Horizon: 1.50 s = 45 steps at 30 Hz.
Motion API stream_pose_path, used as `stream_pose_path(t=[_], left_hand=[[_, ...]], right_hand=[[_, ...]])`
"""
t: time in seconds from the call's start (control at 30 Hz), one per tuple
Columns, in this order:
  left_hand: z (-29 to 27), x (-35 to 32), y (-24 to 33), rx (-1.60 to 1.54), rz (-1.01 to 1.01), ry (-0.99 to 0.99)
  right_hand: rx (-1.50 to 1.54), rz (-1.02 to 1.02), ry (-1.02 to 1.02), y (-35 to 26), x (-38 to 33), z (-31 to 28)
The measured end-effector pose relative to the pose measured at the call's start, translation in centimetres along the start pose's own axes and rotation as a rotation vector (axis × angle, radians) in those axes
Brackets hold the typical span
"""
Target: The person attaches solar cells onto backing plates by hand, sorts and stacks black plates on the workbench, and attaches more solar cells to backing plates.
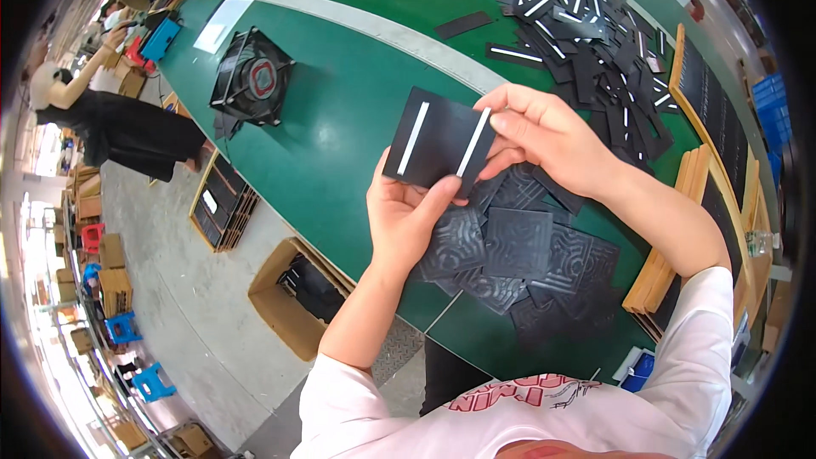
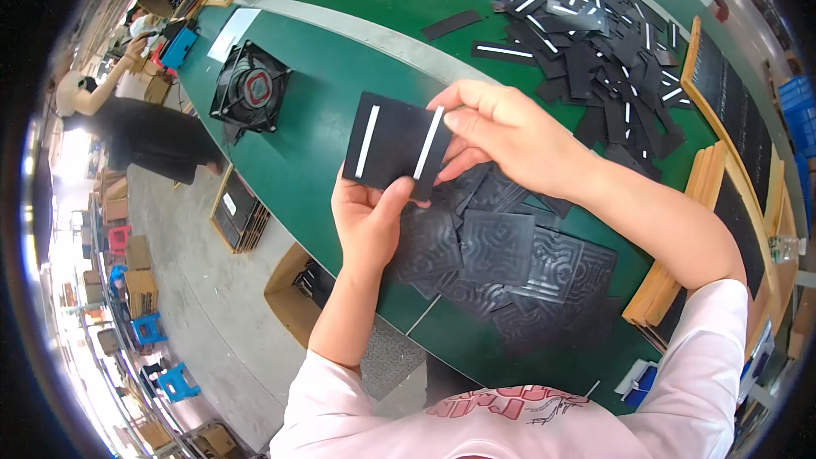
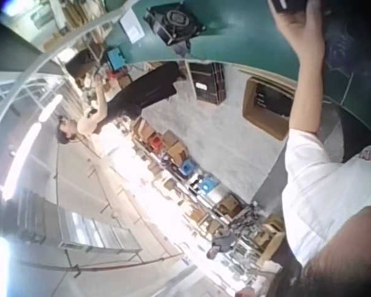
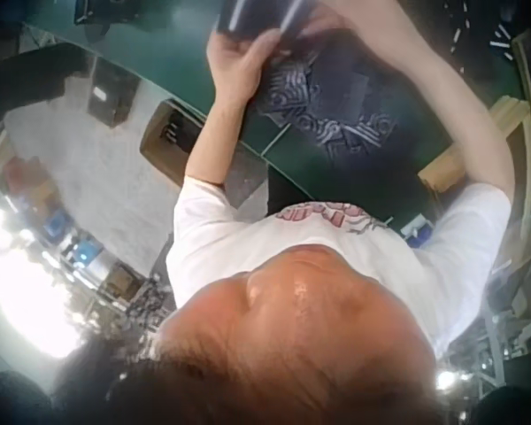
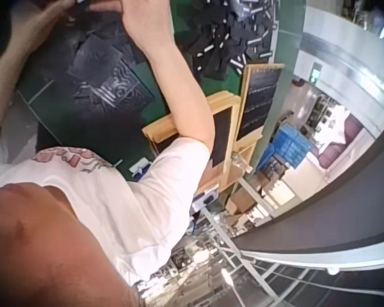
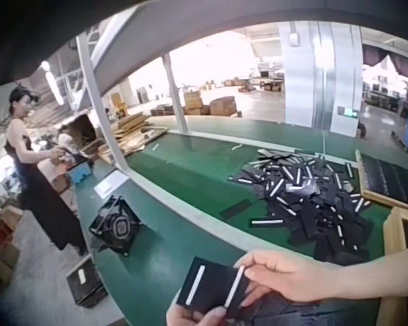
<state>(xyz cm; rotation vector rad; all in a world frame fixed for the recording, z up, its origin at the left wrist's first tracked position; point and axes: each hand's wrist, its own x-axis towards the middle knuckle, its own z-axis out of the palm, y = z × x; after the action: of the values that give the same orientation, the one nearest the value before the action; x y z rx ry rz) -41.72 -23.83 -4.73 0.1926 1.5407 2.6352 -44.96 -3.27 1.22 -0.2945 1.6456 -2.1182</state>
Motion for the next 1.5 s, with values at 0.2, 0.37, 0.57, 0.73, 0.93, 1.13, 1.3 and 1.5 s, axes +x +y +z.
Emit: stream_pose_path(t=[0.2, 0.37, 0.57, 0.73, 0.93, 1.13, 1.3, 1.5], left_hand=[[-0.1, -1.1, 1.0, 0.082, 0.087, 0.009], [0.8, -3.3, 4.1, 0.159, 0.253, -0.131], [3.2, -12.6, 8.4, 0.069, 0.315, -0.324], [4.2, -24.5, 4.3, -0.096, -0.001, -0.458], [11.8, -36.2, -0.9, 0.230, -0.103, -0.485], [14.0, -41.9, -2.4, 0.339, -0.222, -0.706], [15.4, -42.3, -2.9, 0.212, -0.263, -0.567], [17.8, -40.1, -5.0, -0.118, -0.553, -0.474]], right_hand=[[-0.544, -0.023, 0.091, -2.2, -1.0, 1.8], [-0.629, -0.070, 0.126, -4.7, -4.3, 3.9], [-0.591, -0.138, 0.100, -7.9, -16.4, 10.8], [-0.491, -0.176, 0.187, -3.1, -29.4, 16.4], [-0.591, -0.240, 0.738, 8.2, -44.8, 18.7], [-0.766, -0.244, 0.761, 10.9, -54.2, 19.9], [-0.994, -0.184, 1.353, 12.5, -60.6, 12.8], [-1.521, 0.035, 1.370, 15.5, -63.2, 5.0]])
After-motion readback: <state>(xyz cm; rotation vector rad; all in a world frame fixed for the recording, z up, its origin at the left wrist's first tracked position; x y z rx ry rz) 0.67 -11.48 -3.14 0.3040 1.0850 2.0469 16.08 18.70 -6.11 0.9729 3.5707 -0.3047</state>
